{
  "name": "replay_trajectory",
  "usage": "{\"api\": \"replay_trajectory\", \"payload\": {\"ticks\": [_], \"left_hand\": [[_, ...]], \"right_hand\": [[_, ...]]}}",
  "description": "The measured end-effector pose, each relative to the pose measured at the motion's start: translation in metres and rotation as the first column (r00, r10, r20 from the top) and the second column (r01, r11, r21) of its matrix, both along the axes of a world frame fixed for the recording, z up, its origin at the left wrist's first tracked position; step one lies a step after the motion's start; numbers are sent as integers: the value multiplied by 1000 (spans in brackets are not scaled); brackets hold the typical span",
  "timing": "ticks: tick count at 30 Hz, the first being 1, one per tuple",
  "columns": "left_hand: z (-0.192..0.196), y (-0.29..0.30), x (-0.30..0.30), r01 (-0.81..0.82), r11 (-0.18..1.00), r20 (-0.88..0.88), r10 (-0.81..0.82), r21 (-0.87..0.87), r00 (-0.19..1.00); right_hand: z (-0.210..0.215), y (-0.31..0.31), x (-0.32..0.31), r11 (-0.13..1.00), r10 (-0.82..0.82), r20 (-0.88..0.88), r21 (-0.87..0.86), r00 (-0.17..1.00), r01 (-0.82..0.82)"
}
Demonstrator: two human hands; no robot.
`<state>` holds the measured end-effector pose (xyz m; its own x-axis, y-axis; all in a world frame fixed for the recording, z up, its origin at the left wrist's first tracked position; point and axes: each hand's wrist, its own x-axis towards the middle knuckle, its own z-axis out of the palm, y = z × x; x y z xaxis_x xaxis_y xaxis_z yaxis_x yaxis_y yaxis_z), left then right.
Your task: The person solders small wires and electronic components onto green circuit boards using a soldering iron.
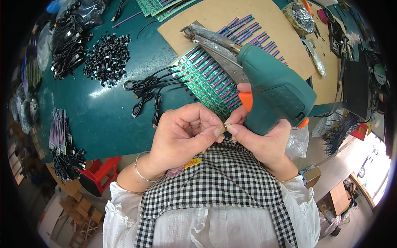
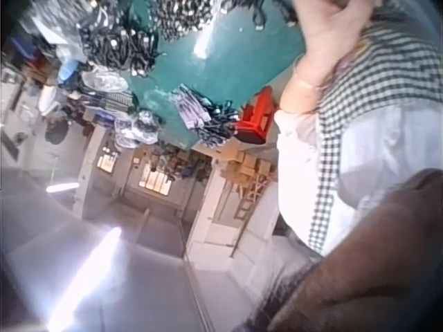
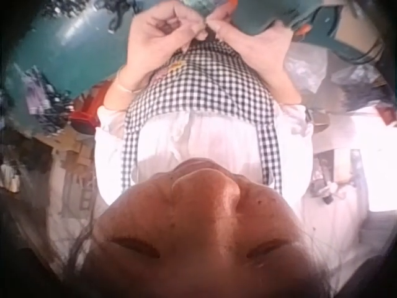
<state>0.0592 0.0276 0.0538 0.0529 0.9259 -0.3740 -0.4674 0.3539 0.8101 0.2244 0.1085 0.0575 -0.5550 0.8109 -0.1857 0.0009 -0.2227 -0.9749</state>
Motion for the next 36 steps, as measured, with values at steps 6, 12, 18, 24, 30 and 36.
{"api": "replay_trajectory", "payload": {"ticks": [6, 12, 18, 24, 30, 36], "left_hand": [[-12, -5, 11, -131, 985, 12, 130, 116, 991], [-13, -5, 17, -201, 954, -174, 242, 224, 955], [-8, 4, 6, -248, 963, -301, 267, 103, 915], [-36, 22, -20, -264, 961, -549, 265, 84, 792], [-42, 31, -23, -257, 953, -772, 282, 159, 570], [-36, 37, -33, -140, 986, -839, 156, 96, 522]], "right_hand": [[2, -3, -6, 992, -91, 7, -84, 996, 91], [1, -4, -7, 993, -93, 69, -62, 993, 97], [0, -8, -2, 991, -84, 124, 110, 989, 71], [-1, -3, 29, 996, -77, 40, 58, 996, 75], [0, -8, 53, 983, -184, -44, -23, 982, 183], [-15, 5, 87, 980, 96, 21, 173, 995, -98]]}}
